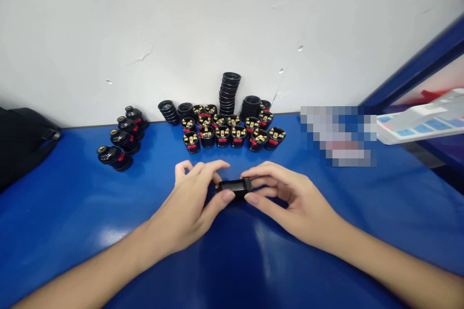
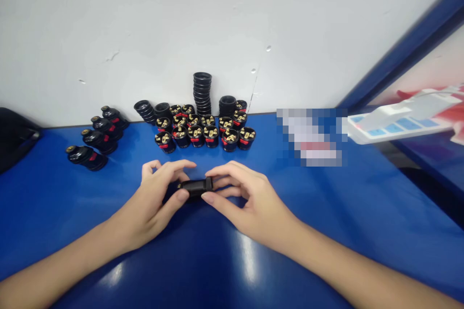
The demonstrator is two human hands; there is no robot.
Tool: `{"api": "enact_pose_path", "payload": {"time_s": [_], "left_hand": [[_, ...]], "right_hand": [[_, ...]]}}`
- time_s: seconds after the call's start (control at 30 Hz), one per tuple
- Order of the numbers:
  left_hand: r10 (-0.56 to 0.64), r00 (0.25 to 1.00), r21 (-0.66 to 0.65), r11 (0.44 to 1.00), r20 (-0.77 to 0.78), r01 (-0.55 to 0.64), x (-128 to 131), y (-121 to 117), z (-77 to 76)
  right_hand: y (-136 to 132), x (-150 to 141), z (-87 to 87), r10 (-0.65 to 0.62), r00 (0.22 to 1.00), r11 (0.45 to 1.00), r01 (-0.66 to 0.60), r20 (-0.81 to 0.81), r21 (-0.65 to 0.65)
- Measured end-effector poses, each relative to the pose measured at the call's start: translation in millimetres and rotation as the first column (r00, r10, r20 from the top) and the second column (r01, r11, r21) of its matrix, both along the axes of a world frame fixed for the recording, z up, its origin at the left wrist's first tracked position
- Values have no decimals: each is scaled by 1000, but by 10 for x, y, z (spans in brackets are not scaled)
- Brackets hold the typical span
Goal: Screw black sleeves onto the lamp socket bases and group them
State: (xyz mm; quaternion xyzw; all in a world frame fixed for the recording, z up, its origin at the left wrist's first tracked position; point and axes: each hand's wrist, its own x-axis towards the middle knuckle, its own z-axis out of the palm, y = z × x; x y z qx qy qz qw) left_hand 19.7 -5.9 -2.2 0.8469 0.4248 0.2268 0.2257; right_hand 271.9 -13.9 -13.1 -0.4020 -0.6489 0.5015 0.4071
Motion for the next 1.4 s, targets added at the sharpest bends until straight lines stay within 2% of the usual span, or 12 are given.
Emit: {"api": "enact_pose_path", "payload": {"time_s": [0.1,0.2,0.37,0.47,0.53,0.67,0.73,0.9,1.17,1.4], "left_hand": [[-8,1000,-34,999,20,9,5,-19,14],[-1,999,-10,1000,43,2,15,-35,16],[-31,993,132,991,113,16,9,-1,-9],[-60,994,213,976,97,38,3,17,-13],[-54,995,177,984,82,39,3,14,-6],[-47,997,-13,999,55,47,7,-8,17],[-56,997,-50,997,44,58,8,-17,28],[-69,996,-9,998,54,70,10,-34,34],[-77,994,143,988,82,65,21,-18,9],[-34,999,-21,999,-3,34,5,-9,29]], "right_hand": [[-4,6,-9,-2,1000,1000,2,7,15],[-1,8,-3,-6,1000,1000,6,1,20],[11,2,15,-13,1000,1000,13,8,5],[5,-6,21,-16,1000,1000,16,6,16],[-4,-9,24,-15,1000,1000,15,4,23],[-15,-13,23,1,1000,1000,-1,-2,28],[-14,-14,19,8,1000,1000,-8,-2,29],[-6,-14,14,10,1000,999,-10,4,38],[-4,-11,35,-3,1000,999,3,16,39],[-3,-29,50,-22,999,999,20,29,47]]}}
